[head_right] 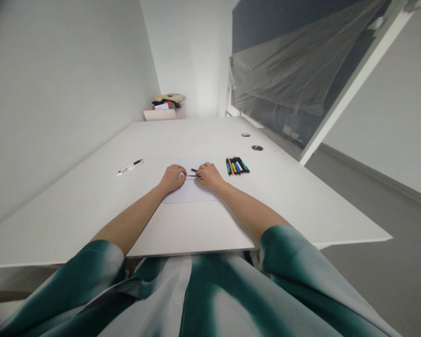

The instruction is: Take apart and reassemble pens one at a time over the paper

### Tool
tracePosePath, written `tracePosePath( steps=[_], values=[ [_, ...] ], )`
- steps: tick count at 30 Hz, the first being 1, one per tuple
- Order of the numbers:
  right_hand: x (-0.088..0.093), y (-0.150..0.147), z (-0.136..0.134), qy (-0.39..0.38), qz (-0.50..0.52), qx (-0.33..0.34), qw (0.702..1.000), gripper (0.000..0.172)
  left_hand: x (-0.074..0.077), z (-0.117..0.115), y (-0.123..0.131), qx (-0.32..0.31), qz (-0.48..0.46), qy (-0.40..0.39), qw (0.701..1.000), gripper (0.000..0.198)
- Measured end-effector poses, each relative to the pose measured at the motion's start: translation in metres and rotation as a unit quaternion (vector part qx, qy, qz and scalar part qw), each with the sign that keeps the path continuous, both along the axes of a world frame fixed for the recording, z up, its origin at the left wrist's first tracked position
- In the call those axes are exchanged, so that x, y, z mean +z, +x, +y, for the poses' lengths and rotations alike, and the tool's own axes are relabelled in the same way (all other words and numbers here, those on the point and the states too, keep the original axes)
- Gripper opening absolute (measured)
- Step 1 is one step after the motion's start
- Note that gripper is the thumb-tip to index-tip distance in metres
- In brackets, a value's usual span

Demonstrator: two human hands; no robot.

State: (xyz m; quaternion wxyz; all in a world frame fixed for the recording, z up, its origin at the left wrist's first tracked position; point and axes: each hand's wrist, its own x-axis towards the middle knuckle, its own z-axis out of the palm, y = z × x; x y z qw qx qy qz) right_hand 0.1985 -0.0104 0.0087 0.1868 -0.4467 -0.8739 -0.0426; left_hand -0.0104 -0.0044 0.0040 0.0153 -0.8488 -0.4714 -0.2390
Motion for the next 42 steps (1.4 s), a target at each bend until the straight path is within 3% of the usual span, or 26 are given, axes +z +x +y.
tracePosePath(
  steps=[12, 31, 38, 42],
  values=[
    [0.0005, 0.0004, -0.0001, -0.006, -0.002, -0.005, 1.0, 0.022, 0.0005, 0.0004, -0.0004, 0.008, 0.01, -0.004, 1.0, 0.018],
    [0.0016, -0.0044, -0.0007, -0.024, -0.022, 0.019, 0.999, 0.024, 0.0032, -0.0051, 0.0065, -0.036, 0.008, 0.006, 0.999, 0.018],
    [0.0038, -0.0025, -0.002, -0.021, -0.021, 0.009, 1.0, 0.025, 0.0011, -0.003, 0.0013, -0.005, 0.002, -0.007, 1.0, 0.037],
    [0.0016, -0.0013, -0.0005, -0.019, -0.02, 0.001, 1.0, 0.025, 0.0, -0.0006, -0.0032, 0.03, 0.028, -0.022, 0.999, 0.032]
  ],
)
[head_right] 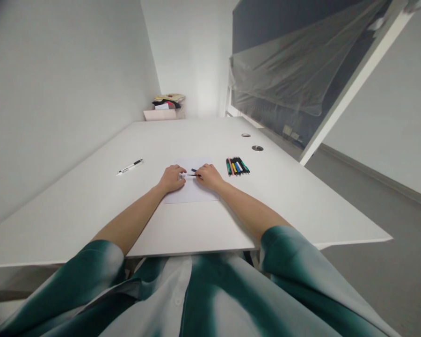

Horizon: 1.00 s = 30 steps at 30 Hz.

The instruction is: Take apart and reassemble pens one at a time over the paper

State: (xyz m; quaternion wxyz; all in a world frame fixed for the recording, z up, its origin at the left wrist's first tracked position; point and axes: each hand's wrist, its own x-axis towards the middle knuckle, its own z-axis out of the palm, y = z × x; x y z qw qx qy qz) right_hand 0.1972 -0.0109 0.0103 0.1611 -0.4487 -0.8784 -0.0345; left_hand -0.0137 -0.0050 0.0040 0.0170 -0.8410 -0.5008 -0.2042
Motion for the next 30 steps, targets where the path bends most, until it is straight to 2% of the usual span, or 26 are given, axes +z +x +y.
tracePosePath(
  steps=[6, 12, 22, 30],
  values=[
    [-0.002, 0.001, 0.002, 0.004, 0.006, 0.001, 1.0, 0.024, -0.001, 0.002, -0.002, 0.029, 0.025, -0.013, 0.999, 0.022],
    [-0.002, 0.001, 0.002, 0.002, 0.013, 0.0, 1.0, 0.024, 0.002, 0.002, -0.001, 0.036, 0.041, -0.024, 0.998, 0.023],
    [0.0, 0.001, 0.001, -0.003, 0.007, -0.005, 1.0, 0.025, -0.002, 0.005, -0.002, 0.0, -0.119, -0.066, 0.991, 0.02],
    [-0.001, 0.001, 0.002, -0.003, 0.009, -0.002, 1.0, 0.025, -0.008, 0.014, 0.0, -0.009, -0.224, -0.127, 0.966, 0.017]
  ],
)
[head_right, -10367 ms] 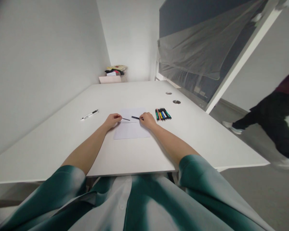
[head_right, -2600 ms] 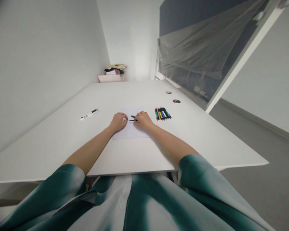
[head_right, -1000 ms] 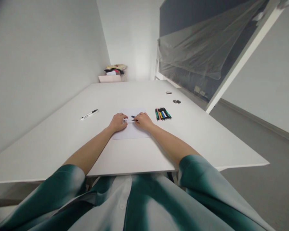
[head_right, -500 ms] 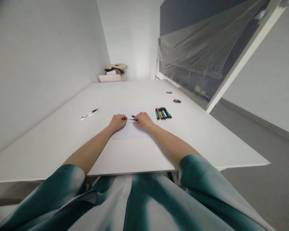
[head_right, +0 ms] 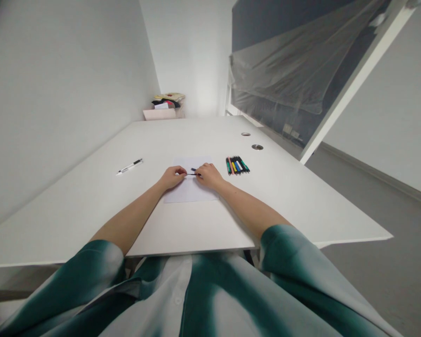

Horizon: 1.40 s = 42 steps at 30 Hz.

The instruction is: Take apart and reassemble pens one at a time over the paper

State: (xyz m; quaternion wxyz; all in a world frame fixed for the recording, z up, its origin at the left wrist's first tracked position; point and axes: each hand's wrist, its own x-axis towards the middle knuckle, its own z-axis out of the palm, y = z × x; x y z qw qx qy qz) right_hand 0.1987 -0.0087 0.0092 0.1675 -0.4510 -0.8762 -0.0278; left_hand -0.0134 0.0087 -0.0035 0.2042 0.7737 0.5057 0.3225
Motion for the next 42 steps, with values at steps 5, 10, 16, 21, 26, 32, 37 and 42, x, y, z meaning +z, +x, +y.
tracePosePath(
  steps=[5, 10, 16, 21, 26, 32, 37, 42],
  values=[
    [0.0, -0.001, -0.001, 0.001, -0.001, 0.012, 1.0, 0.024, -0.001, 0.0, 0.002, -0.02, -0.012, -0.017, 1.0, 0.019],
    [0.001, -0.001, -0.002, 0.002, 0.001, 0.013, 1.0, 0.025, 0.002, -0.004, 0.004, -0.037, 0.011, -0.01, 0.999, 0.026],
    [0.0, -0.002, -0.001, 0.0, 0.01, 0.014, 1.0, 0.023, 0.006, -0.009, 0.007, -0.036, 0.046, 0.013, 0.998, 0.028],
    [-0.001, -0.003, -0.001, 0.004, 0.012, 0.018, 1.0, 0.024, 0.009, -0.011, 0.008, -0.038, 0.054, 0.03, 0.997, 0.028],
    [-0.002, -0.003, 0.0, 0.012, 0.015, 0.03, 0.999, 0.024, 0.009, -0.01, 0.008, -0.039, 0.062, 0.025, 0.997, 0.024],
    [-0.007, -0.003, 0.002, 0.015, 0.024, 0.051, 0.998, 0.025, 0.007, -0.009, 0.008, -0.044, 0.055, 0.026, 0.997, 0.024],
    [-0.012, 0.001, 0.008, 0.026, 0.098, 0.038, 0.994, 0.026, 0.007, -0.005, 0.002, -0.023, 0.033, 0.016, 0.999, 0.024],
    [-0.015, 0.011, 0.019, 0.013, 0.156, -0.076, 0.985, 0.034, 0.005, 0.004, -0.013, 0.023, -0.033, -0.01, 0.999, 0.023]
  ],
)
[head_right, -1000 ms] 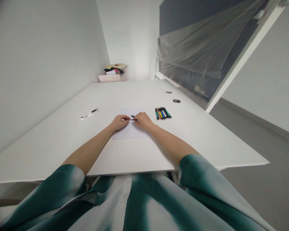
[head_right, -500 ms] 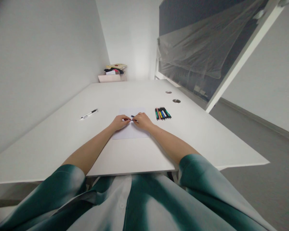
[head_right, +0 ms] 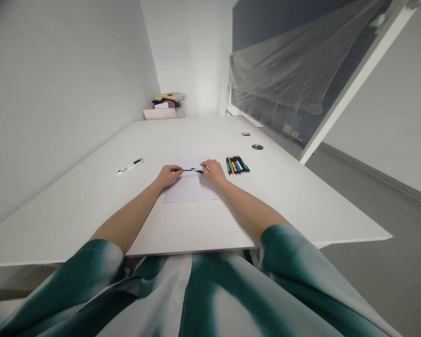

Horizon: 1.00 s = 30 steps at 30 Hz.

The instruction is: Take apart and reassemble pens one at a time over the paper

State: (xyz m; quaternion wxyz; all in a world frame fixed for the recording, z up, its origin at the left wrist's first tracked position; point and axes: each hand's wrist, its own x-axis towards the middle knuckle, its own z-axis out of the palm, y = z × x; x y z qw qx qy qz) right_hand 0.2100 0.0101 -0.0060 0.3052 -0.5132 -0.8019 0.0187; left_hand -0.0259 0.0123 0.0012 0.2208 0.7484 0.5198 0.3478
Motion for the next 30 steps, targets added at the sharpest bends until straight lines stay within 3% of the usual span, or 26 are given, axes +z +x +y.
tracePosePath(
  steps=[5, 16, 30],
  values=[
    [-0.002, 0.004, 0.0, -0.066, -0.072, -0.037, 0.995, 0.03, -0.002, 0.006, -0.014, 0.038, -0.04, -0.02, 0.998, 0.024],
    [0.003, 0.003, -0.003, -0.058, -0.111, -0.06, 0.99, 0.029, -0.002, 0.011, -0.043, 0.086, -0.059, -0.047, 0.993, 0.025],
    [0.005, 0.003, -0.003, -0.067, -0.089, -0.066, 0.992, 0.03, 0.0, 0.008, -0.039, 0.066, -0.081, -0.062, 0.993, 0.024]
  ],
)
